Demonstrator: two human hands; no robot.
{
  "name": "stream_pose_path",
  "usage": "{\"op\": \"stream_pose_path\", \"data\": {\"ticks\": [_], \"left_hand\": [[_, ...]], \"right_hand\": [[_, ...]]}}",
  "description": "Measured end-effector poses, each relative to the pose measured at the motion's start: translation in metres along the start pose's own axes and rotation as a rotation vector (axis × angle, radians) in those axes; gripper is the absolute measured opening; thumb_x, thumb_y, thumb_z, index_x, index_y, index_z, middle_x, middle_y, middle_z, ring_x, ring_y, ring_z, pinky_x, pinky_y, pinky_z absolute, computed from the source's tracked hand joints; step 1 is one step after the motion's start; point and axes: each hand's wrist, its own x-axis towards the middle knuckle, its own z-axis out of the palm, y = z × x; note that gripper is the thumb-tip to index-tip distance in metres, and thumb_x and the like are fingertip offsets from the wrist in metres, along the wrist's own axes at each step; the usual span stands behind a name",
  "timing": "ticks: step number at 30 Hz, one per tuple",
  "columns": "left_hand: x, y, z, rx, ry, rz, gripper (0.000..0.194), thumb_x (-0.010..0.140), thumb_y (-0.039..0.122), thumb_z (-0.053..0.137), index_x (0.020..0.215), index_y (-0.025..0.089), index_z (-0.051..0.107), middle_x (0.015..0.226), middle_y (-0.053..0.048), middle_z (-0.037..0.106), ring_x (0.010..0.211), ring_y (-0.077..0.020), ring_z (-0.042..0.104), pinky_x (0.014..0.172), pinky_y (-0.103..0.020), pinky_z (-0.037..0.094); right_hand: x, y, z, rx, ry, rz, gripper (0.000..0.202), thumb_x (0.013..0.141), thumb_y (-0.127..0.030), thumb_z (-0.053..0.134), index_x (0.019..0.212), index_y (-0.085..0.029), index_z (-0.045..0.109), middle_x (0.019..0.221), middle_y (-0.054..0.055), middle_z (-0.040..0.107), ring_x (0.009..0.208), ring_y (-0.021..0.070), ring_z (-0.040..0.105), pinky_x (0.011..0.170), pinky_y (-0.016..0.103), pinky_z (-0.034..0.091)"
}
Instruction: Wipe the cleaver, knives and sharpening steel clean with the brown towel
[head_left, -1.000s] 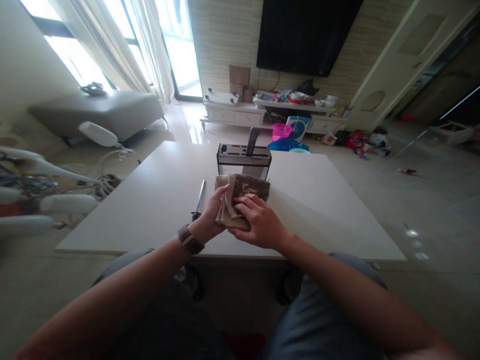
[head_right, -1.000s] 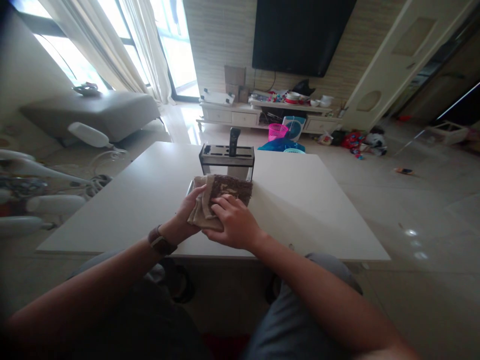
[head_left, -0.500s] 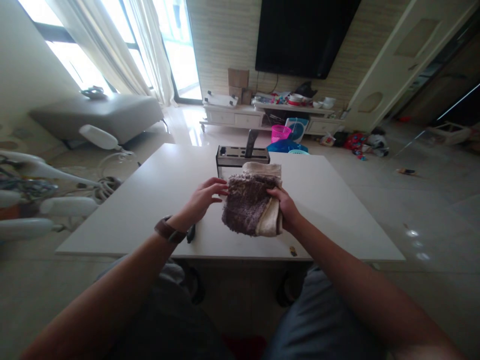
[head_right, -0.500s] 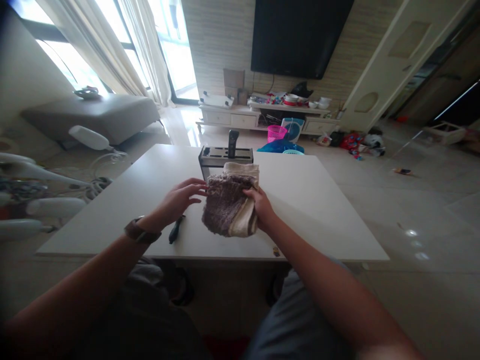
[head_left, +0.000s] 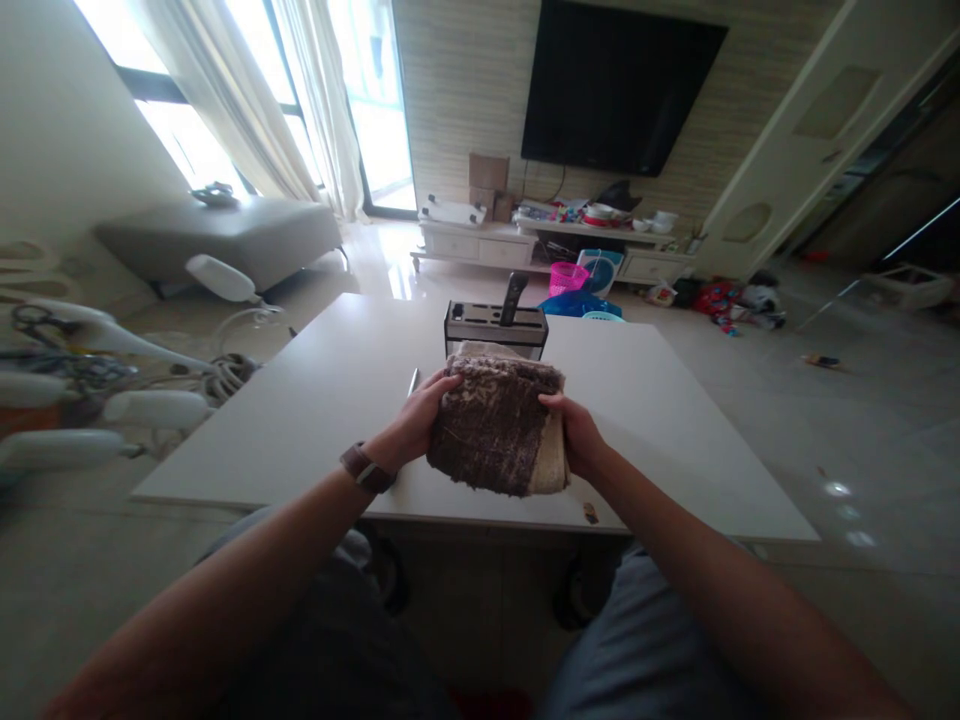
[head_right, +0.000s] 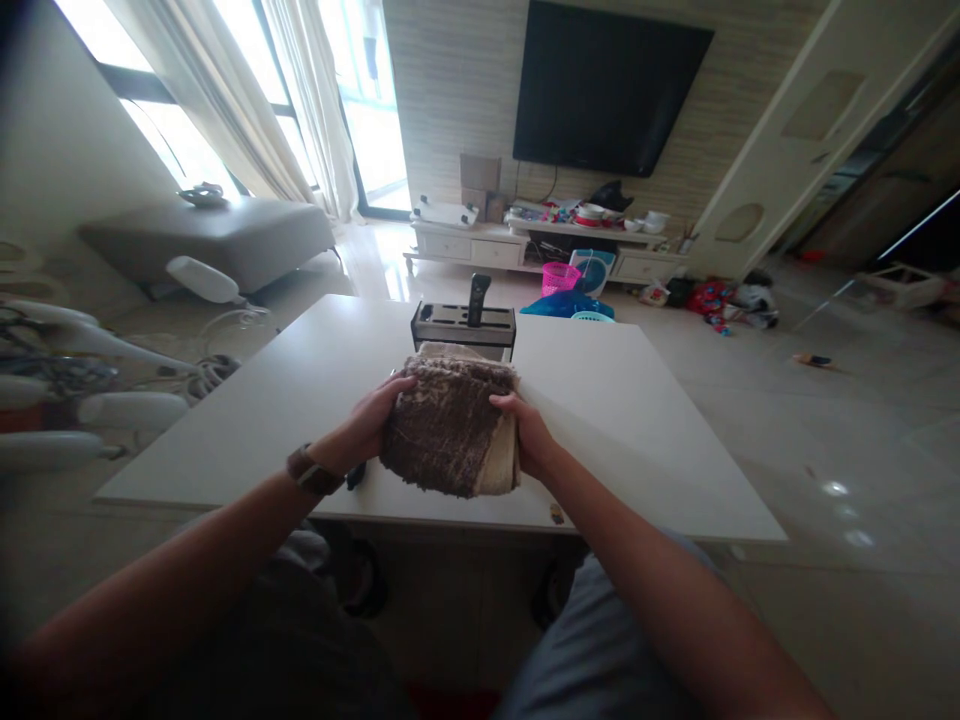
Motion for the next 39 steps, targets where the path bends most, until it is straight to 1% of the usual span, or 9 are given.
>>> {"op": "stream_pose_path", "data": {"ticks": [5, 9, 13, 18, 22, 26, 30, 35, 39], "left_hand": [[-0.010, 0.006, 0.009, -0.104, -0.106, -0.126, 0.033, 0.080, 0.029, 0.073, 0.111, 0.019, 0.070, 0.099, -0.009, 0.079, 0.091, -0.0274, 0.075, 0.082, -0.038, 0.061], [-0.016, 0.009, 0.011, -0.133, -0.207, -0.022, 0.041, 0.081, 0.029, 0.073, 0.121, 0.022, 0.067, 0.108, -0.007, 0.078, 0.100, -0.0274, 0.075, 0.090, -0.040, 0.060], [-0.019, 0.005, 0.007, -0.052, -0.288, -0.123, 0.045, 0.074, 0.032, 0.082, 0.115, 0.017, 0.070, 0.103, -0.012, 0.078, 0.097, -0.0304, 0.075, 0.087, -0.040, 0.060], [-0.018, -0.006, 0.006, 0.042, -0.159, 0.003, 0.042, 0.062, 0.019, 0.091, 0.099, 0.018, 0.071, 0.093, -0.007, 0.078, 0.081, -0.0219, 0.072, 0.079, -0.033, 0.058], [-0.017, -0.014, 0.009, 0.046, -0.097, 0.054, 0.034, 0.066, 0.024, 0.090, 0.095, 0.018, 0.072, 0.087, -0.005, 0.077, 0.078, -0.0216, 0.070, 0.076, -0.033, 0.056], [-0.017, -0.022, 0.011, 0.125, -0.122, 0.106, 0.032, 0.065, 0.024, 0.089, 0.092, 0.017, 0.074, 0.083, -0.004, 0.076, 0.081, -0.0221, 0.068, 0.075, -0.031, 0.054], [-0.019, -0.028, 0.014, 0.165, -0.159, 0.100, 0.031, 0.067, 0.026, 0.088, 0.093, 0.017, 0.075, 0.083, -0.003, 0.075, 0.080, -0.0208, 0.067, 0.074, -0.029, 0.051], [-0.019, -0.029, 0.018, -0.026, -0.232, -0.094, 0.038, 0.077, 0.047, 0.078, 0.098, 0.015, 0.075, 0.090, -0.009, 0.077, 0.083, -0.0242, 0.069, 0.075, -0.032, 0.053], [-0.014, -0.026, 0.015, 0.072, -0.155, -0.067, 0.029, 0.076, 0.038, 0.080, 0.094, 0.016, 0.076, 0.084, -0.006, 0.077, 0.076, -0.0205, 0.067, 0.071, -0.029, 0.051]], "right_hand": [[0.009, 0.008, -0.004, -0.049, 0.133, -0.195, 0.056, 0.065, -0.029, 0.077, 0.116, -0.030, 0.053, 0.109, 0.001, 0.074, 0.096, 0.0277, 0.071, 0.086, 0.046, 0.059], [0.013, 0.010, -0.011, -0.174, 0.176, -0.348, 0.078, 0.068, -0.032, 0.079, 0.135, -0.032, 0.039, 0.124, 0.003, 0.069, 0.112, 0.0277, 0.068, 0.096, 0.047, 0.056], [0.011, 0.010, -0.013, -0.200, 0.168, -0.401, 0.097, 0.072, -0.034, 0.081, 0.149, -0.036, 0.022, 0.121, 0.002, 0.069, 0.112, 0.0264, 0.068, 0.100, 0.047, 0.053], [0.012, 0.009, -0.016, -0.403, 0.141, -0.510, 0.082, 0.076, -0.035, 0.078, 0.144, -0.032, 0.032, 0.129, 0.007, 0.060, 0.116, 0.0273, 0.062, 0.102, 0.047, 0.051], [0.005, -0.004, -0.019, -0.871, 0.302, -0.786, 0.069, 0.075, -0.040, 0.080, 0.134, -0.028, 0.047, 0.145, 0.014, 0.046, 0.135, 0.0363, 0.045, 0.104, 0.055, 0.043], [-0.003, -0.013, -0.015, -1.232, 0.062, -0.861, 0.045, 0.082, -0.038, 0.078, 0.121, -0.024, 0.059, 0.123, 0.012, 0.063, 0.119, 0.0342, 0.055, 0.100, 0.052, 0.038], [-0.003, -0.008, -0.009, -1.273, 0.009, -0.804, 0.027, 0.085, -0.029, 0.073, 0.109, -0.023, 0.061, 0.108, 0.008, 0.068, 0.104, 0.0303, 0.060, 0.091, 0.045, 0.038], [-0.003, -0.003, -0.007, -1.304, -0.008, -0.799, 0.013, 0.082, -0.016, 0.066, 0.088, -0.023, 0.057, 0.100, 0.007, 0.064, 0.100, 0.0284, 0.057, 0.086, 0.042, 0.036], [-0.007, -0.004, -0.008, -1.208, -0.115, -0.797, 0.014, 0.079, -0.013, 0.062, 0.085, -0.023, 0.053, 0.088, 0.003, 0.063, 0.090, 0.0245, 0.057, 0.084, 0.039, 0.038]]}}
